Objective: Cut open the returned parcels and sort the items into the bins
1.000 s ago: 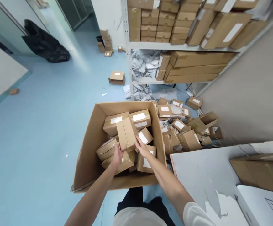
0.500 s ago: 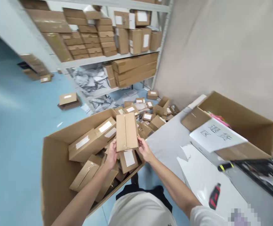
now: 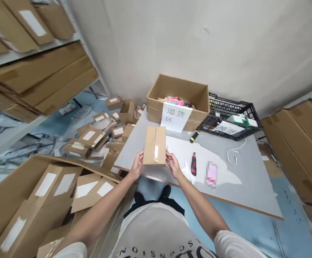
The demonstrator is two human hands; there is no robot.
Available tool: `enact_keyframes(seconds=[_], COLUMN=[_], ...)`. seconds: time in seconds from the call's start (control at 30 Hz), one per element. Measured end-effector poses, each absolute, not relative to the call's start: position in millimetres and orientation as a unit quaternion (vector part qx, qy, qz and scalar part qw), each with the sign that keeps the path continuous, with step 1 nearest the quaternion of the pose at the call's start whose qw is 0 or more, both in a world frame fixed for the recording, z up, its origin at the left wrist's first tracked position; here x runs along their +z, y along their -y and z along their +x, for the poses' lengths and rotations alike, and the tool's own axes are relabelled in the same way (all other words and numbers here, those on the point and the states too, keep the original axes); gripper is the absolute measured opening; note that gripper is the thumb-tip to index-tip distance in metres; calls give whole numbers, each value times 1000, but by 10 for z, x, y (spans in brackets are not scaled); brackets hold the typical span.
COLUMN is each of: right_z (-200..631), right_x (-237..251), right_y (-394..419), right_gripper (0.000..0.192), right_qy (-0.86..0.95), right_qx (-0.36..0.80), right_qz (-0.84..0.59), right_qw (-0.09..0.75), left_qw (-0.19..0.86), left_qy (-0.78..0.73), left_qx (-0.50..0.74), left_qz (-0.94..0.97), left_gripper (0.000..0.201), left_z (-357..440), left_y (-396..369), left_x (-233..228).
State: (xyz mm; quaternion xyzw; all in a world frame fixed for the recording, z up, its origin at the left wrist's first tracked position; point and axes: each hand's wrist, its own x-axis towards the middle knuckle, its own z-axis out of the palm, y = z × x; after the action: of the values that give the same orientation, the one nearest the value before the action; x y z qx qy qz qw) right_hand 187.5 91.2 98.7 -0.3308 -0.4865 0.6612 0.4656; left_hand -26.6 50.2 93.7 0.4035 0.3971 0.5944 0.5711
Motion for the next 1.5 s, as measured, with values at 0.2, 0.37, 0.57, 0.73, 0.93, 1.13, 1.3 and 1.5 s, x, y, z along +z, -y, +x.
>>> enact_keyframes(seconds=[0.2, 0.37, 0.57, 0.73, 0.93, 1.13, 1.3, 1.5], right_z=[2773, 3124, 3133, 3026, 2923, 2844, 2784, 2829], right_x=[750, 484, 258, 181, 187, 196, 267, 463], right_y=[-1032, -1019, -949, -857, -802, -692, -398, -101], right_gripper=[46, 42, 41, 43, 41, 45, 54, 70], right_qy=[372, 321, 299, 290, 272, 243, 109, -9], right_qx=[661, 668, 668, 672, 660, 648, 645, 758], right_qz=[-405, -433, -458, -475, -476, -490, -522, -415], right_qw=[510, 513, 505, 489, 514, 531, 548, 504], left_qw=[618, 614, 606, 630, 704, 704, 694, 732], left_qy=[-372, -385, -412, -418, -401, -459, -505, -485], left_qx=[543, 526, 513, 480, 432, 391, 354, 206], left_qz=[429, 445, 447, 445, 396, 375, 371, 432], left_gripper=[81, 76, 79, 72, 65, 71, 84, 98], left_z=[629, 1004, 1044, 892, 667, 393, 263, 454], left_y=[-925, -963, -802, -803, -912, -1266, -2091, -2921], left_x=[650, 487, 300, 191, 210, 176, 314, 587])
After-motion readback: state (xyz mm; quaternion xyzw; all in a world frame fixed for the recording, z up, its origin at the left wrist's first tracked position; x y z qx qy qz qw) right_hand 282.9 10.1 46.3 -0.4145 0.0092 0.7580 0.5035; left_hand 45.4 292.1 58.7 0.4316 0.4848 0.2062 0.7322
